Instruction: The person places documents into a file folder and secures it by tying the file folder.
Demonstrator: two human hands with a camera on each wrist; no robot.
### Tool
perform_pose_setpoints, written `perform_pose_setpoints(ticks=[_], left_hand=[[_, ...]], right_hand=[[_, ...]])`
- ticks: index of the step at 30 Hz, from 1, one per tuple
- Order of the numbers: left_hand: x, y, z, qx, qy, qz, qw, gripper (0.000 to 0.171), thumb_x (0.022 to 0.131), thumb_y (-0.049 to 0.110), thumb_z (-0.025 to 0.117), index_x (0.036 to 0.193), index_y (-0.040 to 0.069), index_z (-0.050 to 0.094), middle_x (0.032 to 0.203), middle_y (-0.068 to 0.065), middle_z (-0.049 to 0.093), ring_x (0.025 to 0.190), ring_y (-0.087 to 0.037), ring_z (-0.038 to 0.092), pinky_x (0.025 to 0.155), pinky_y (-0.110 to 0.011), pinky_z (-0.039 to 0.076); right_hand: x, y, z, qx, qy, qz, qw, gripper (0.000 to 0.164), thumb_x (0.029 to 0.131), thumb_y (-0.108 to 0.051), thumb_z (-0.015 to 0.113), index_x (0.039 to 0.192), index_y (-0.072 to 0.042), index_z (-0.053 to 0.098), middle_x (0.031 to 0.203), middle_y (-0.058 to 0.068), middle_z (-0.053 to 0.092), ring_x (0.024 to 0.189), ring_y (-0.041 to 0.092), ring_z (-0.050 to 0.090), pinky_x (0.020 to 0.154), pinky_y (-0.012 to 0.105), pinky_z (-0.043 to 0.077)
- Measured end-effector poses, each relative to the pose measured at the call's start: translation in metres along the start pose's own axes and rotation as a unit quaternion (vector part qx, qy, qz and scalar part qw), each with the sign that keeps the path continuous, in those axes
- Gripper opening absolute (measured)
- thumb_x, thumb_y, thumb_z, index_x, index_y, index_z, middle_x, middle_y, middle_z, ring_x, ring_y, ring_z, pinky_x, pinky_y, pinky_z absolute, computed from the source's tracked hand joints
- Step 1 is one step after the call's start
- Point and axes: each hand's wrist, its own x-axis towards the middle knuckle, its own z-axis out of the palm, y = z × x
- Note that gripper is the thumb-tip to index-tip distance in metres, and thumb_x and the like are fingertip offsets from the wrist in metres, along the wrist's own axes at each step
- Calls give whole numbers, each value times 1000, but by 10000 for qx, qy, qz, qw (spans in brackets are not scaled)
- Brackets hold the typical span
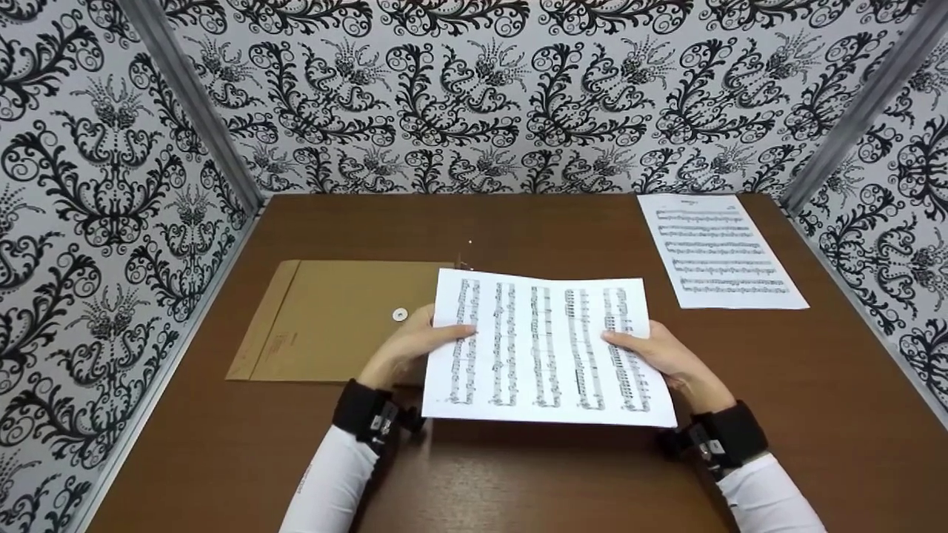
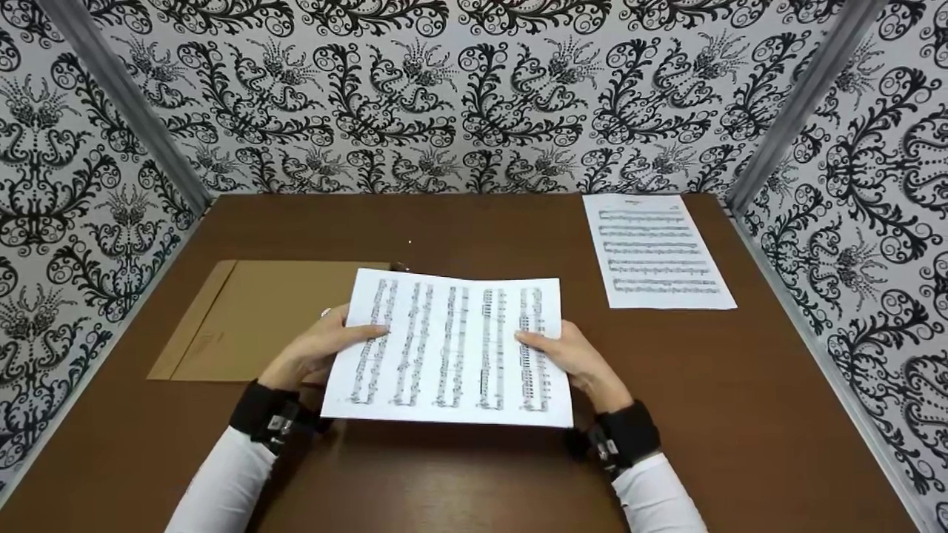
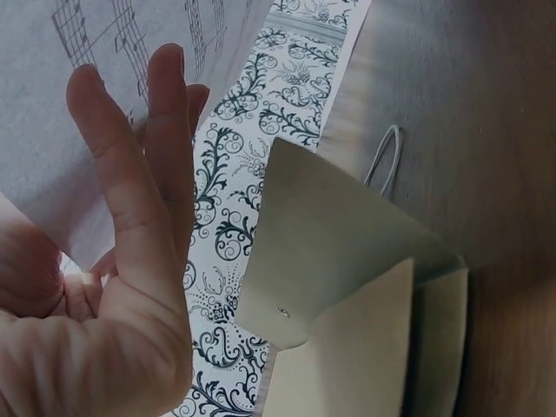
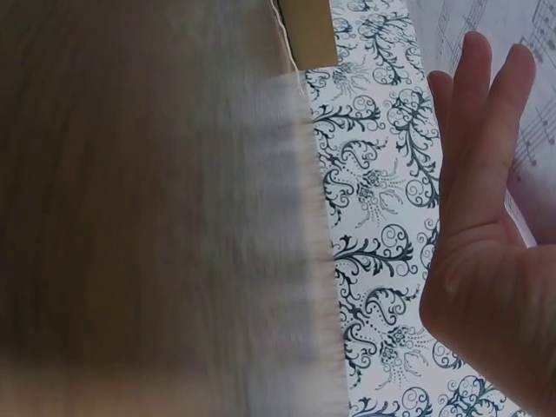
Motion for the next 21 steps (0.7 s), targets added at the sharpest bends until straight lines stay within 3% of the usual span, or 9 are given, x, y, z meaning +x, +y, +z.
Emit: perform_pose_setpoints(ticks=[8,14,17,21], left_hand=[[-3,4,-7,248,0,4,9997,34,98,19,68,128,4,62,94,-3,79,75,-15,78,68,-29,63],[-4,6,-15,-138,182,128,9997,40,98,12,66,135,-3,56,94,4,78,80,-11,76,71,-25,61],[-5,8,-19,-236,434,66,9988,47,99,11,65,142,-3,51,95,4,79,78,-11,76,70,-25,61],[-8,12,-22,-182,1028,-88,9945,52,99,15,66,145,-2,50,103,-5,78,77,-11,74,66,-28,62]], right_hand=[[5,-4,4,-56,214,47,9997,24,103,-21,62,124,-9,63,91,-2,79,75,16,79,65,31,64],[10,-13,4,-427,487,144,9978,38,102,-27,64,131,-3,59,87,-4,79,71,14,78,64,30,63],[13,-19,2,-543,694,210,9959,40,100,-28,67,130,-2,59,84,-5,78,69,13,77,62,29,63],[17,-28,0,-730,855,244,9934,44,100,-29,67,132,1,58,82,-6,77,67,12,77,61,28,63]])
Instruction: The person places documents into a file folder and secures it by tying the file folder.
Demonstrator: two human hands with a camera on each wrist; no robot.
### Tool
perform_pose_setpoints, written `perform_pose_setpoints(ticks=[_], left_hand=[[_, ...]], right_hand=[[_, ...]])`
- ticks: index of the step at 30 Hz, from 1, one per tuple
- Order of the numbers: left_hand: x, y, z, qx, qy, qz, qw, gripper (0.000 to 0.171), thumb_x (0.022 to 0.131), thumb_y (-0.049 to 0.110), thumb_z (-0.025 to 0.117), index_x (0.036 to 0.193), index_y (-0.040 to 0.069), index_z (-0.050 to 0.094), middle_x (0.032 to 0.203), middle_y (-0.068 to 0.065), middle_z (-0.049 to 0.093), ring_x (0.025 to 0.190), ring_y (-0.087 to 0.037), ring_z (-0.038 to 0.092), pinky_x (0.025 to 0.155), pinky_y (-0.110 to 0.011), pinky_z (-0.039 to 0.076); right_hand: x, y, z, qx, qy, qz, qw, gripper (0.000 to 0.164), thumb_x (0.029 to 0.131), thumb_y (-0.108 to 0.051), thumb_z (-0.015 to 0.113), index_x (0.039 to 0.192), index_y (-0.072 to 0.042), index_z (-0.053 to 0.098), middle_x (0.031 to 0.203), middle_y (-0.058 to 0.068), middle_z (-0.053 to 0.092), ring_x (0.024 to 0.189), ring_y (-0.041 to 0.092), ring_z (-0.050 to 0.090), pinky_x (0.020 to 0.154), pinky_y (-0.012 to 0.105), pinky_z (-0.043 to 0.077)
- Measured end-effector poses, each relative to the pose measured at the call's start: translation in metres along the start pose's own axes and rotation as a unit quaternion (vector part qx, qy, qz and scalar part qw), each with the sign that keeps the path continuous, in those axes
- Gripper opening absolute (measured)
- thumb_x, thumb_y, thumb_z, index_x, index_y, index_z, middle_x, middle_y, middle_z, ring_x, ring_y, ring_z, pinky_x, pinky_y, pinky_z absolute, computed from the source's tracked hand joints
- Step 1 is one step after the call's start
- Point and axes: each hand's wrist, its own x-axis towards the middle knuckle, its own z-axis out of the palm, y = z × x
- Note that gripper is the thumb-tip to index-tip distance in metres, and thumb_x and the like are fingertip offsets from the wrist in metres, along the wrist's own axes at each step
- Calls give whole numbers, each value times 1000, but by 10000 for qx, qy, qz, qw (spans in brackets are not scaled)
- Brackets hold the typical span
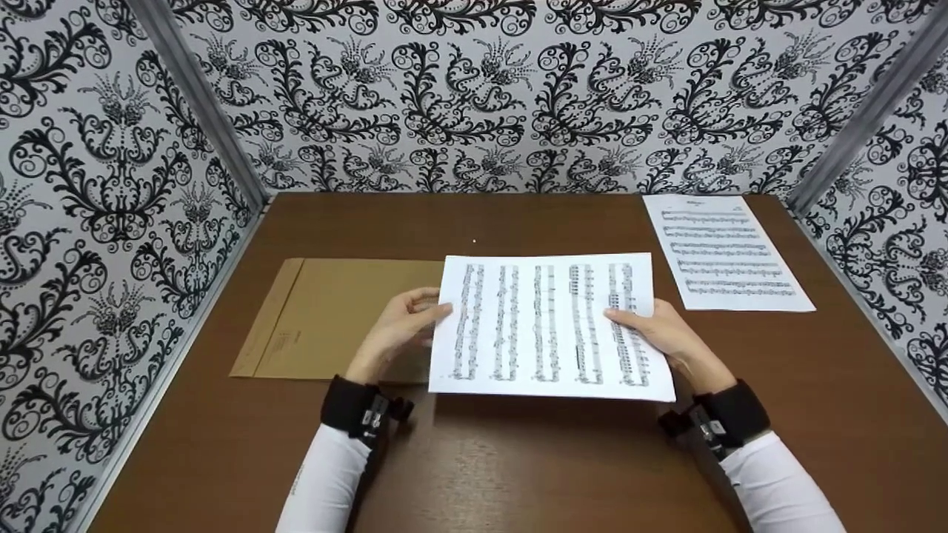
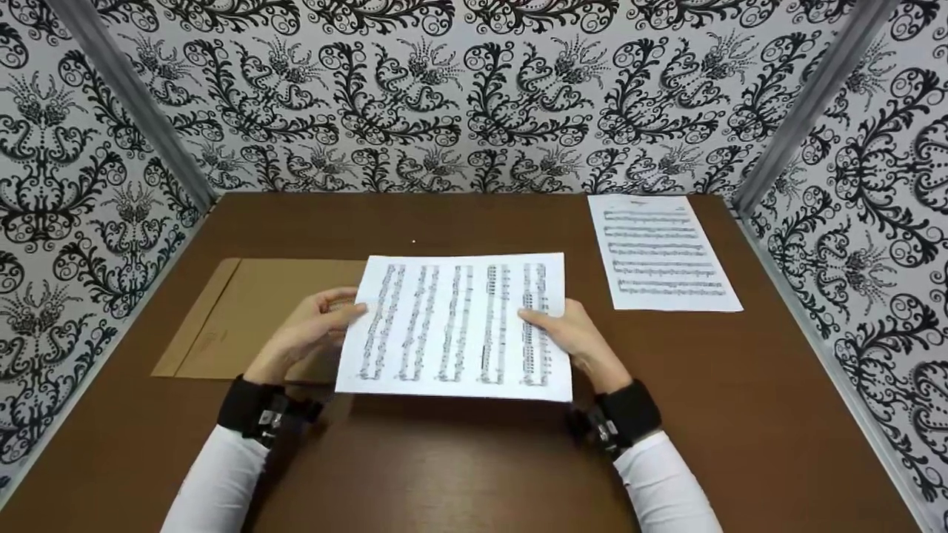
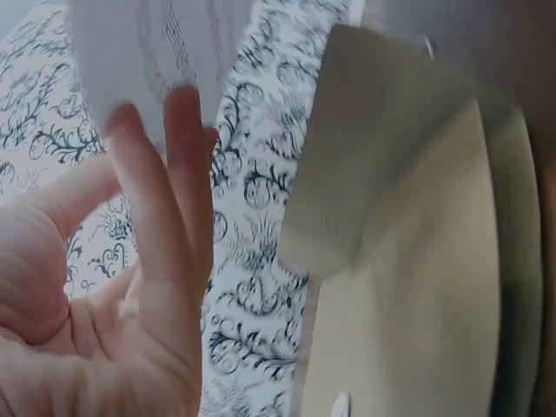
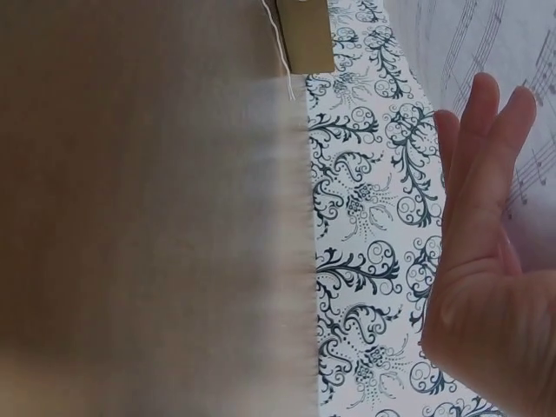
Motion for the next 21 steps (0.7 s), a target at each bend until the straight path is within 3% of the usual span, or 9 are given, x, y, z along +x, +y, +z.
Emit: perform_pose_setpoints(ticks=[3,7,13,21], left_hand=[[-1,0,-1,417,403,169,9982,50,98,13,66,143,-5,53,113,-19,75,78,-10,72,64,-30,63],[1,-3,1,1214,761,408,9888,48,96,9,67,140,-7,56,121,-29,70,78,-12,69,63,-31,63],[5,-10,5,1858,1113,409,9754,46,93,7,71,136,-6,61,114,-26,73,81,-18,71,63,-31,63],[8,-10,12,2355,1104,252,9653,42,90,8,75,128,-7,66,103,-22,73,64,-13,64,59,-30,61]], right_hand=[[5,-6,-2,-187,54,-19,9998,50,100,-30,67,135,4,56,81,-7,77,67,12,76,61,28,62],[12,-12,-2,-349,129,5,9993,52,99,-30,68,135,6,56,78,-9,75,65,10,75,60,27,62],[24,-21,-3,-673,129,17,9976,54,99,-31,68,135,7,56,77,-10,75,63,9,75,60,27,62],[29,-26,-4,-932,112,22,9956,55,100,-30,65,139,7,53,77,-10,74,64,8,75,61,26,62]])
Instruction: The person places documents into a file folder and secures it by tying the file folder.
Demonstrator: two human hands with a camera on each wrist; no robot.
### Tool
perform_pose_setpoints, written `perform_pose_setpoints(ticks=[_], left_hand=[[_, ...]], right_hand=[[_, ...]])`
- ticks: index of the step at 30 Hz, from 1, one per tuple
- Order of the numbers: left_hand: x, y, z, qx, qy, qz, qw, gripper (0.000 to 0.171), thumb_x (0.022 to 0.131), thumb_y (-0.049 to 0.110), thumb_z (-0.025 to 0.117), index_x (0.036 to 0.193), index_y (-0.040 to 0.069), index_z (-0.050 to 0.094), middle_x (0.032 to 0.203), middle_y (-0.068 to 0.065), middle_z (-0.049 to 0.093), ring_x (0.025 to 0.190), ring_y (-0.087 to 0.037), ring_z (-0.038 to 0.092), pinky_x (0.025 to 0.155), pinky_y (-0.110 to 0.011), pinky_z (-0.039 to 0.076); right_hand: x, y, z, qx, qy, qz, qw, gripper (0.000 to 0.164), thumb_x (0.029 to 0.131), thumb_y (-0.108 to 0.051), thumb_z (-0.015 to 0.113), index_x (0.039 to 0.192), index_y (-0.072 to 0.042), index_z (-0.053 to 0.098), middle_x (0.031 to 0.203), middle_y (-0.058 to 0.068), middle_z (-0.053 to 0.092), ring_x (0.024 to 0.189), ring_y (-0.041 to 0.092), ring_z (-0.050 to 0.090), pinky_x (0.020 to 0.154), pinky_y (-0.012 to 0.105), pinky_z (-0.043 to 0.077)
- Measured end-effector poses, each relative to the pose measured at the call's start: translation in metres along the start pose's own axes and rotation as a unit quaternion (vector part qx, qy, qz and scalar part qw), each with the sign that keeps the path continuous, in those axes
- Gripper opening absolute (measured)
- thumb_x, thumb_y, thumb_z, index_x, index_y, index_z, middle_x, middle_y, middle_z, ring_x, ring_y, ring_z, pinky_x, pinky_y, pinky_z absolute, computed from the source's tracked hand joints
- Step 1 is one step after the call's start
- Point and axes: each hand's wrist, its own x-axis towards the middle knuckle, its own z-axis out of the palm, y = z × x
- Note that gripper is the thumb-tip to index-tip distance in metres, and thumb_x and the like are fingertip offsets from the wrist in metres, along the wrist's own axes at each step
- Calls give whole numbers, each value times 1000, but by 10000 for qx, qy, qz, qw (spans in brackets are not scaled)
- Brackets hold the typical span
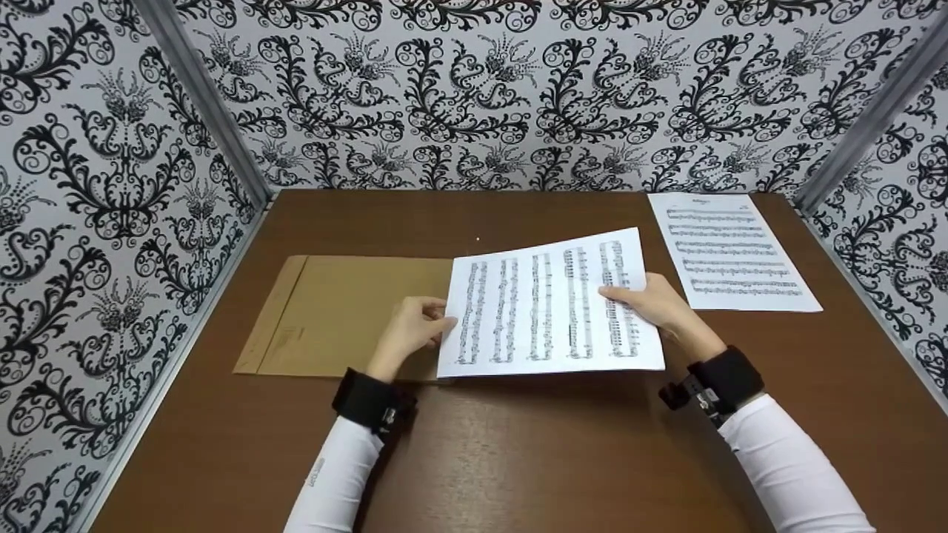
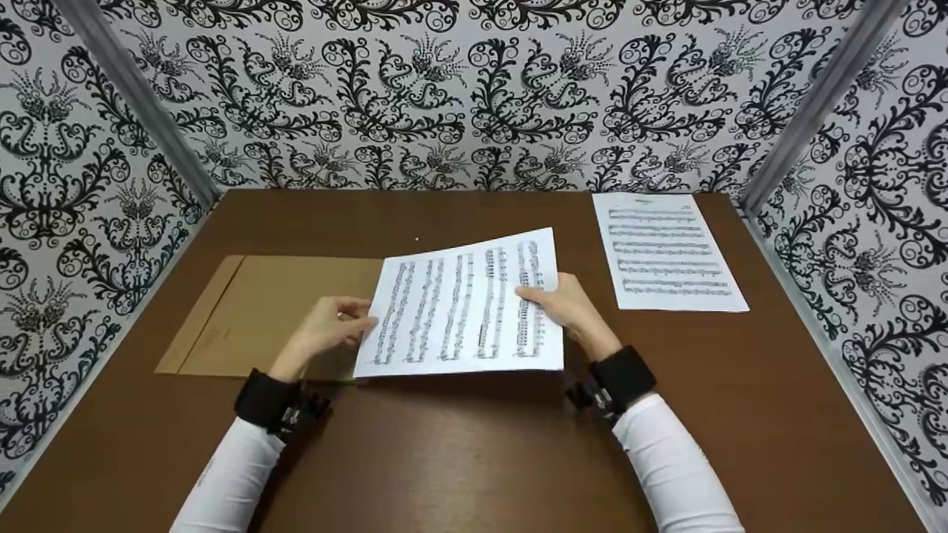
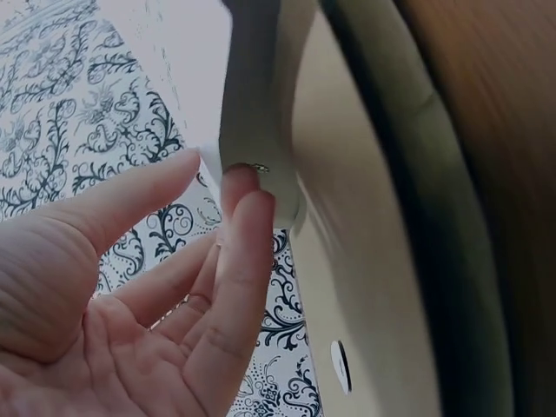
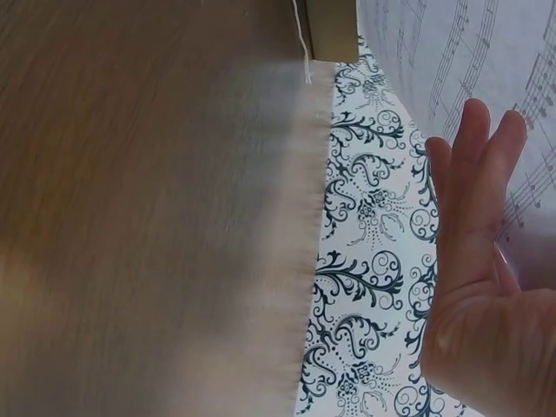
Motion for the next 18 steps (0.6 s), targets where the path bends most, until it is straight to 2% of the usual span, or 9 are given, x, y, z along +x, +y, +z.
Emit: perform_pose_setpoints(ticks=[5,10,14,18], left_hand=[[4,0,4,165,1,-17,9999,41,88,8,77,125,-8,68,98,-20,74,57,-11,62,55,-28,59],[7,5,9,476,-48,111,9988,35,87,7,77,118,-6,72,86,-14,72,52,-9,57,49,-22,54],[8,6,12,799,-34,218,9966,23,86,9,78,105,-4,75,73,-7,69,47,-7,53,46,-18,45],[10,5,17,1201,19,275,9924,15,84,12,80,89,0,74,66,-4,67,48,-8,51,49,-19,41]], right_hand=[[3,0,-1,-31,9,50,10000,55,101,-29,64,142,6,52,77,-11,74,64,8,74,61,26,62],[4,-1,-5,-55,8,43,10000,54,100,-28,65,140,6,54,77,-10,73,63,8,74,60,26,61],[3,-2,-7,-147,-28,-6,9999,54,100,-29,66,139,7,54,78,-9,74,64,8,74,61,26,62],[3,-3,-9,-275,-5,31,9996,53,100,-28,66,137,8,55,77,-9,73,63,8,73,60,26,62]])
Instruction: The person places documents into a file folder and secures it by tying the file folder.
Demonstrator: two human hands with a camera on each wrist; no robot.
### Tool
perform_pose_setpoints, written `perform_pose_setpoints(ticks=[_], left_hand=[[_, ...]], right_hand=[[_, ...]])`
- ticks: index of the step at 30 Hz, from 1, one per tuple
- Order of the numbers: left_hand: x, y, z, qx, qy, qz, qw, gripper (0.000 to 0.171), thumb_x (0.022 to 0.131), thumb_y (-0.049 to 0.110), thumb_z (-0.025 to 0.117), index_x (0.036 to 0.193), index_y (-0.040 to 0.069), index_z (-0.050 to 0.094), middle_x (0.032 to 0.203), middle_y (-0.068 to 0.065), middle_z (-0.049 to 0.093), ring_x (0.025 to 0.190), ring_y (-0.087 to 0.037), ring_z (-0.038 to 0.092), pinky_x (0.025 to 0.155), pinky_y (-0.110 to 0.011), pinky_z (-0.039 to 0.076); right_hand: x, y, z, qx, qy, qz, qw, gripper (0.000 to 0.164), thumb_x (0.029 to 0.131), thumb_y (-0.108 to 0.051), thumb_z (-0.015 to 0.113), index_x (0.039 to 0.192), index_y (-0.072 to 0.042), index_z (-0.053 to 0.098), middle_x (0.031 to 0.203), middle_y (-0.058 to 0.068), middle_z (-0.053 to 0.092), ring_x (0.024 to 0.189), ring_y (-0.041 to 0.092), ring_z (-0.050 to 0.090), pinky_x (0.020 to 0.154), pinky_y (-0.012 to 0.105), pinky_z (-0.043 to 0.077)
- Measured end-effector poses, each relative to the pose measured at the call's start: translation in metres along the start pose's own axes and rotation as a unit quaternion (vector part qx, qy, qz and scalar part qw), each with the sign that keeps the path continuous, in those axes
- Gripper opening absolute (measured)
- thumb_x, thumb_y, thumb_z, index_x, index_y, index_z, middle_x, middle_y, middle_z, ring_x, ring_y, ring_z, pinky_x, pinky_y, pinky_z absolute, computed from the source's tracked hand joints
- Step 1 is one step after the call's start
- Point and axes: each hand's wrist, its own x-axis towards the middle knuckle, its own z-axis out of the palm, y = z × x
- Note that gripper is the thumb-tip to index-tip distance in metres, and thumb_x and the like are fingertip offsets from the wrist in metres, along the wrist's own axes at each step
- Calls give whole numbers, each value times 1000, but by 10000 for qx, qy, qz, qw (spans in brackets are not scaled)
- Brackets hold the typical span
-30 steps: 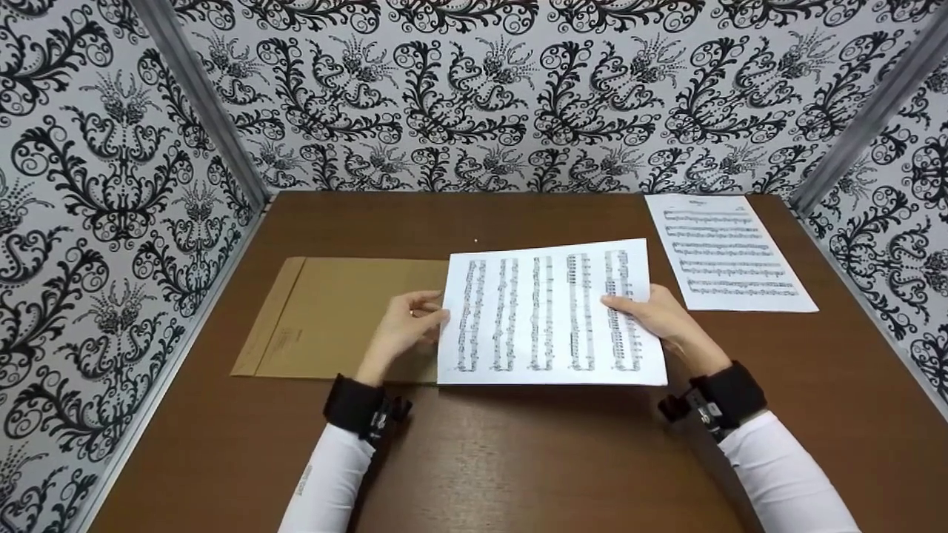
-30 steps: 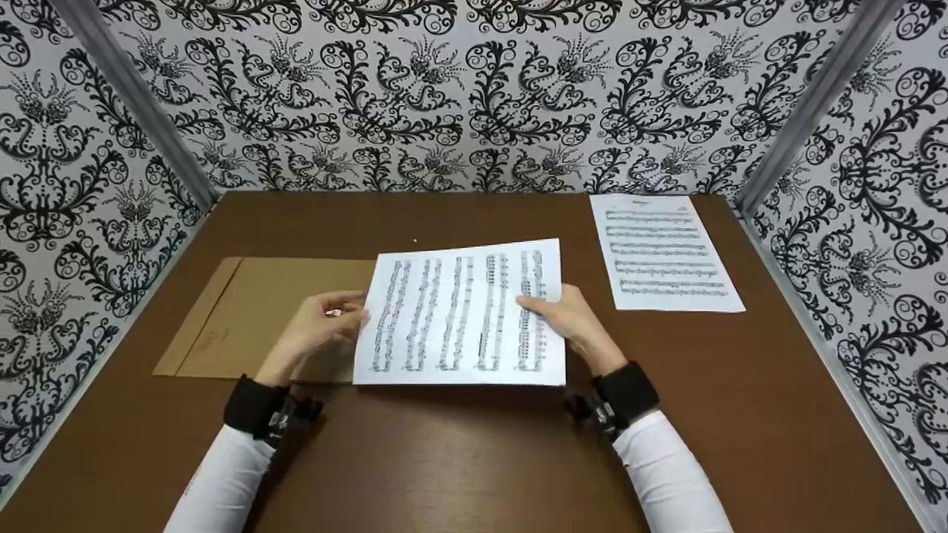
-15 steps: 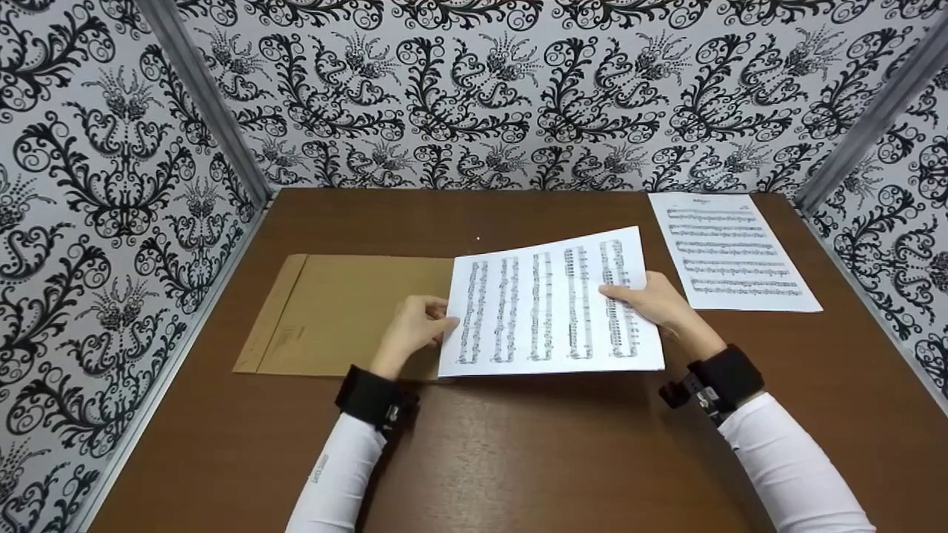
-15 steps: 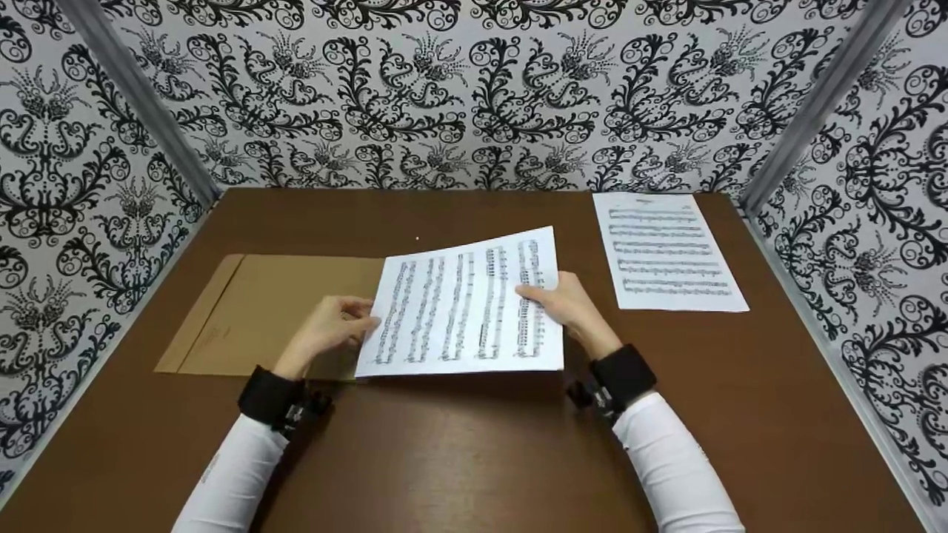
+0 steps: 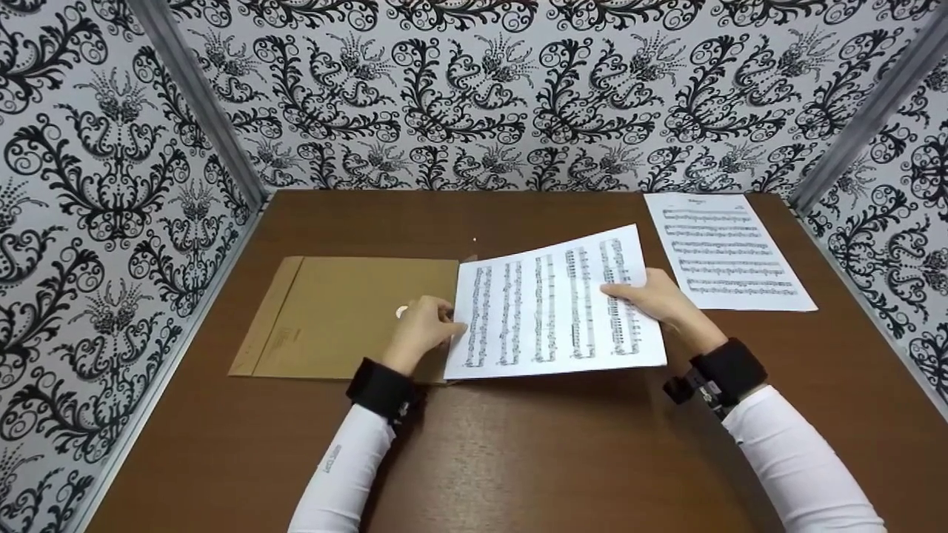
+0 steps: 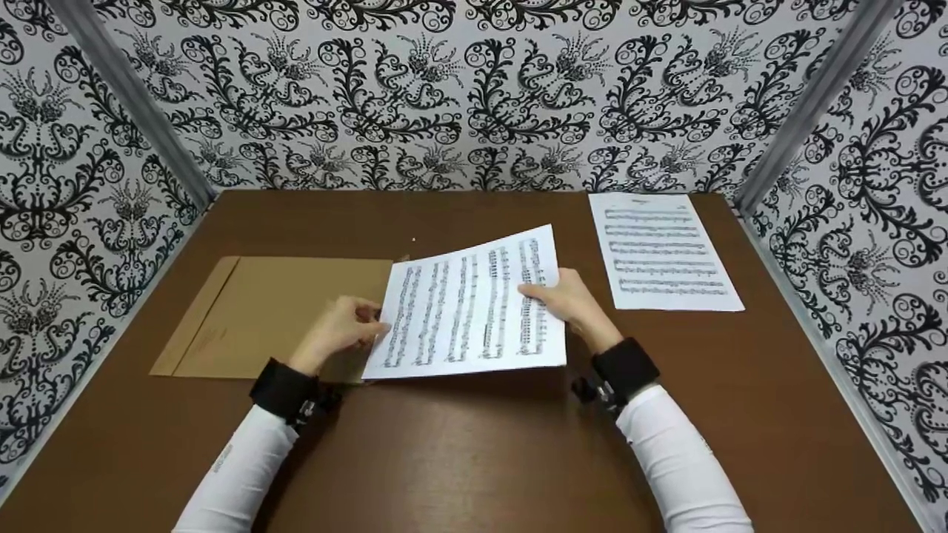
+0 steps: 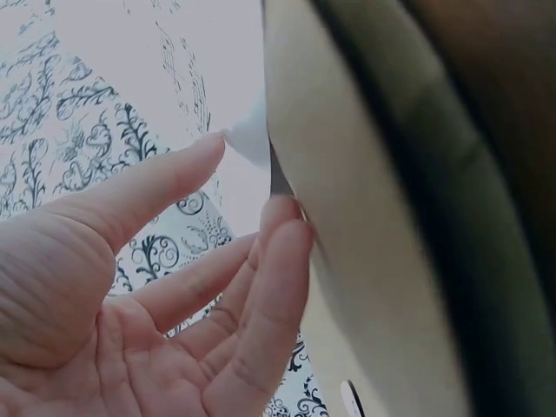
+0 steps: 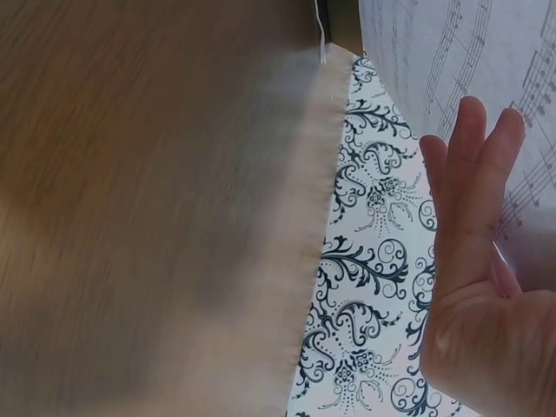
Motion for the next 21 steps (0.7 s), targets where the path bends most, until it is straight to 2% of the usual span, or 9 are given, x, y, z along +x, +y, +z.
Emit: perform_pose_setpoints(ticks=[3,7,11,16,21], left_hand=[[0,1,3,577,164,-26,9982,23,81,20,83,93,2,76,75,-8,72,59,-14,58,55,-24,45],[-2,3,5,1428,420,10,9889,43,77,32,86,104,1,75,106,-18,75,90,-31,70,74,-42,56],[-5,5,8,1976,584,109,9785,55,75,40,88,107,-3,73,127,-26,67,110,-44,67,92,-54,56],[-9,5,11,2393,658,-7,9687,68,73,48,88,113,-4,71,130,-26,62,115,-45,62,95,-56,55],[-10,5,11,2486,648,-263,9661,77,71,52,89,120,-4,68,128,-24,61,118,-43,60,92,-54,56]], right_hand=[[2,0,0,1,-1,29,10000,51,99,-27,67,136,7,56,77,-9,72,63,8,73,60,26,62],[4,1,-1,-28,-8,66,10000,51,99,-27,67,135,7,56,78,-9,72,62,8,73,60,26,61],[6,0,-3,-133,-65,105,9998,51,100,-28,66,136,6,56,79,-8,72,63,8,73,60,26,62],[7,-1,-2,-171,-126,163,9996,51,100,-29,66,137,6,56,80,-7,72,64,9,73,61,26,62],[10,-2,-1,-244,-81,132,9996,51,98,-28,68,134,7,58,78,-7,72,62,8,72,59,26,61]])
